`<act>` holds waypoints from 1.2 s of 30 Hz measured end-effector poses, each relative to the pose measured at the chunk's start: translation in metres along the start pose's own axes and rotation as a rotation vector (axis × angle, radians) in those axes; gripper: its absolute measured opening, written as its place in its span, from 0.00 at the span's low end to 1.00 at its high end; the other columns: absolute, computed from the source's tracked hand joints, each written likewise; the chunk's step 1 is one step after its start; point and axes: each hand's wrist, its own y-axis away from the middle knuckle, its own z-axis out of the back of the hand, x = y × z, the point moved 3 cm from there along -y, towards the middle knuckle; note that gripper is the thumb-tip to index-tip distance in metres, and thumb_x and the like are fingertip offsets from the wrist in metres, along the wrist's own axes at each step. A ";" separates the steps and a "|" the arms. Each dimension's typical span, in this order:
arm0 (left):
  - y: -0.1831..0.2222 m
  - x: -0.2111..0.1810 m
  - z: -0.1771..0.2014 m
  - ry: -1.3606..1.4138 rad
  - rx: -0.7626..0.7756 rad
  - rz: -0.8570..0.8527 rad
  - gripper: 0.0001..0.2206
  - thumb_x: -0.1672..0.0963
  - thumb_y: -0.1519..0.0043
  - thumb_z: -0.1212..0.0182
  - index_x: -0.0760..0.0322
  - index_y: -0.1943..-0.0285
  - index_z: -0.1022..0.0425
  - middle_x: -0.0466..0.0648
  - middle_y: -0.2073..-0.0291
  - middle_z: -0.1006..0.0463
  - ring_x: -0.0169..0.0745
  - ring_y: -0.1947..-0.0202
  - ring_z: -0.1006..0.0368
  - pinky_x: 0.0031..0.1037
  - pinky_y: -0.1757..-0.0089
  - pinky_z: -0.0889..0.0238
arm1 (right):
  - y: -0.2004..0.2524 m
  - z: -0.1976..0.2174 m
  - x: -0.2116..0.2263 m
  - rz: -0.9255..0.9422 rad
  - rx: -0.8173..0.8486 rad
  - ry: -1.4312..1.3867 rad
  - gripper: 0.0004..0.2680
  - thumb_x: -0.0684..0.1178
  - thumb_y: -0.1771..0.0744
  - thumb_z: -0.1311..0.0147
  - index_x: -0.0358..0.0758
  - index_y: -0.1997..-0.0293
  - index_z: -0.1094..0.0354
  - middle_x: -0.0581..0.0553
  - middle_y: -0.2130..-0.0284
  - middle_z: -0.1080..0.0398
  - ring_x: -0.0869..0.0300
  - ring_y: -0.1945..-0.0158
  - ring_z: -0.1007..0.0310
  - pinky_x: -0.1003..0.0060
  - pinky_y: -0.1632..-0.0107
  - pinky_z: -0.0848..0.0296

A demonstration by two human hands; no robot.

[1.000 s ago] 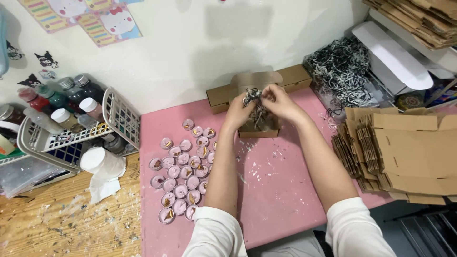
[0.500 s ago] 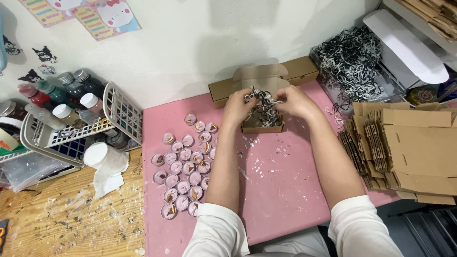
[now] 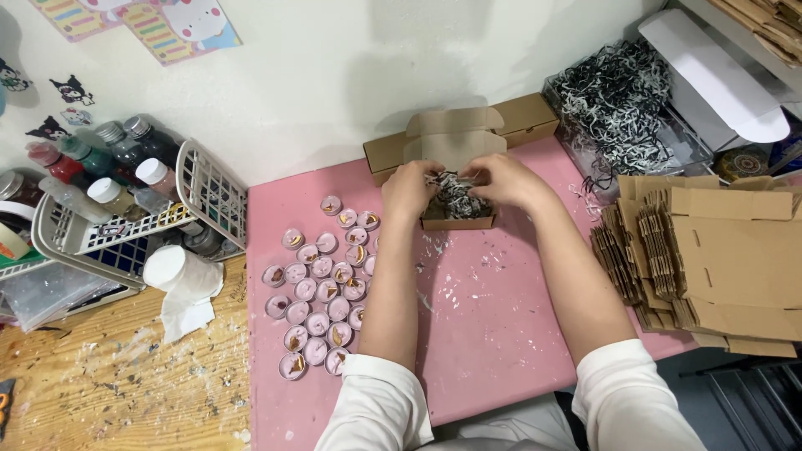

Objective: Folding cardboard boxes, placing paper filling material inside, and packing candle tins into plastic sleeves and boxes.

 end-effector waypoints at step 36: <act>-0.014 0.036 -0.017 0.028 -0.030 -0.004 0.16 0.56 0.47 0.27 0.53 0.49 0.18 0.48 0.56 0.18 0.47 0.53 0.23 0.39 0.54 0.30 | -0.017 -0.035 -0.031 0.078 -0.195 0.523 0.09 0.32 0.39 0.43 0.39 0.63 0.20 0.40 0.60 0.23 0.46 0.54 0.23 0.52 0.51 0.23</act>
